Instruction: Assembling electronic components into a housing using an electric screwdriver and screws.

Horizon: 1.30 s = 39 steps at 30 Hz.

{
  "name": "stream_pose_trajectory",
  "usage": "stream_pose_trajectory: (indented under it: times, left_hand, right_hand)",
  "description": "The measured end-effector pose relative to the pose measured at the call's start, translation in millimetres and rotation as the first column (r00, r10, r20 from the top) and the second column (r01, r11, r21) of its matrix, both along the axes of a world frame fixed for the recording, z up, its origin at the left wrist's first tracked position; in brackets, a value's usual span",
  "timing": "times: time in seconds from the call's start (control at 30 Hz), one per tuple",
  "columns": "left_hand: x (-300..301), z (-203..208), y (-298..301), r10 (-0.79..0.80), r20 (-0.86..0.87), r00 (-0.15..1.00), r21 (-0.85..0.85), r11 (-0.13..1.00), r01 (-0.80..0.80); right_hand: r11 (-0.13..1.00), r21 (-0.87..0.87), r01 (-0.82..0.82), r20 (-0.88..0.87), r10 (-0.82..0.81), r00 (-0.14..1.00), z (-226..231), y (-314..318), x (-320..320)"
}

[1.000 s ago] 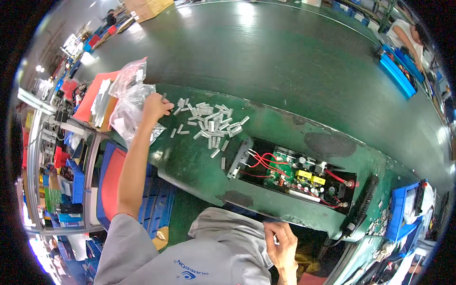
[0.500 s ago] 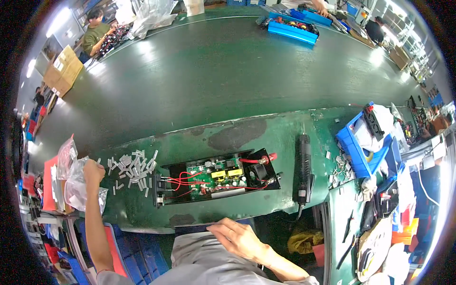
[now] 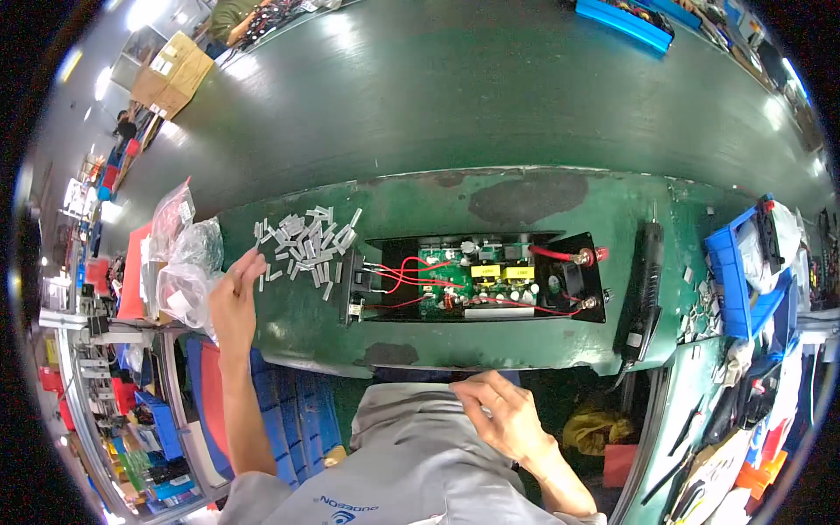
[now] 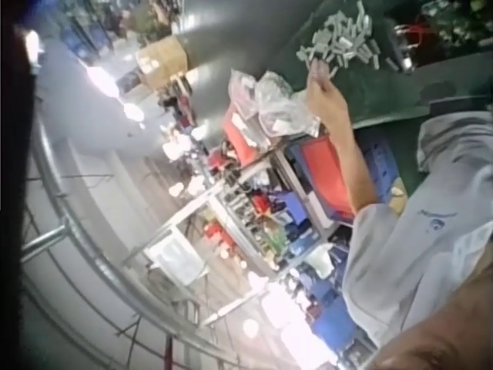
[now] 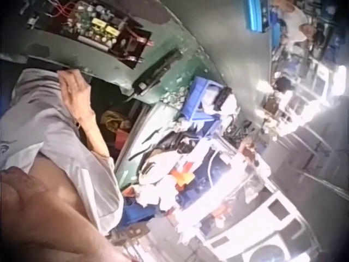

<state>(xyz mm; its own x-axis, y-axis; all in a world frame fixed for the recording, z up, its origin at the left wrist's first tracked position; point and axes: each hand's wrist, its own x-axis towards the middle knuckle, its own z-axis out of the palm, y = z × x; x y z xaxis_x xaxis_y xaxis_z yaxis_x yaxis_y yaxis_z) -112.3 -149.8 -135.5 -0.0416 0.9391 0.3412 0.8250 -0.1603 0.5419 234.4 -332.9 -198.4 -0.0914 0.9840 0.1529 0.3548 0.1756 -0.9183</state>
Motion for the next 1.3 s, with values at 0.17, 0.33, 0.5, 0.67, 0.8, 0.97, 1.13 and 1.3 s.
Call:
stream_pose_trajectory:
  times: [0.17,0.33,0.5,0.67,0.8,0.97,1.13,1.3]
  left_hand:
    - [79,37,-74,-0.263,0.439,0.859,-0.184,0.910,0.372]
    - [117,38,-85,-0.564,0.507,0.652,-0.225,0.643,0.732]
    - [139,16,-80,-0.600,0.638,0.483,-0.135,0.531,0.837]
    - [166,11,-78,-0.517,0.719,0.464,-0.142,0.544,0.827]
    - [173,4,-72,-0.515,0.585,0.627,-0.181,0.670,0.720]
    - [168,0,-64,-0.507,0.515,0.691,-0.154,0.739,0.656]
    - [168,-4,-69,-0.219,0.841,0.495,-0.254,0.648,0.718]
    - [189,0,-66,-0.174,0.860,0.480,-0.272,0.640,0.719]
  right_hand:
    - [0.994,-0.063,-0.089,-0.207,0.074,0.976,21,15,-13]
    - [0.980,0.196,-0.029,-0.206,0.070,0.976,40,37,-22]
    - [0.954,0.299,0.029,-0.139,0.014,0.990,46,31,0]
    - [0.966,0.066,0.250,-0.175,-0.235,0.956,29,4,16]
    - [0.918,-0.190,0.348,-0.364,-0.395,0.844,13,-6,16]
    - [0.914,-0.215,0.343,-0.312,-0.397,0.863,19,6,18]
    - [0.930,-0.182,0.319,-0.290,-0.361,0.886,20,13,22]
    - [0.936,-0.057,0.348,-0.127,-0.353,0.927,21,16,28]
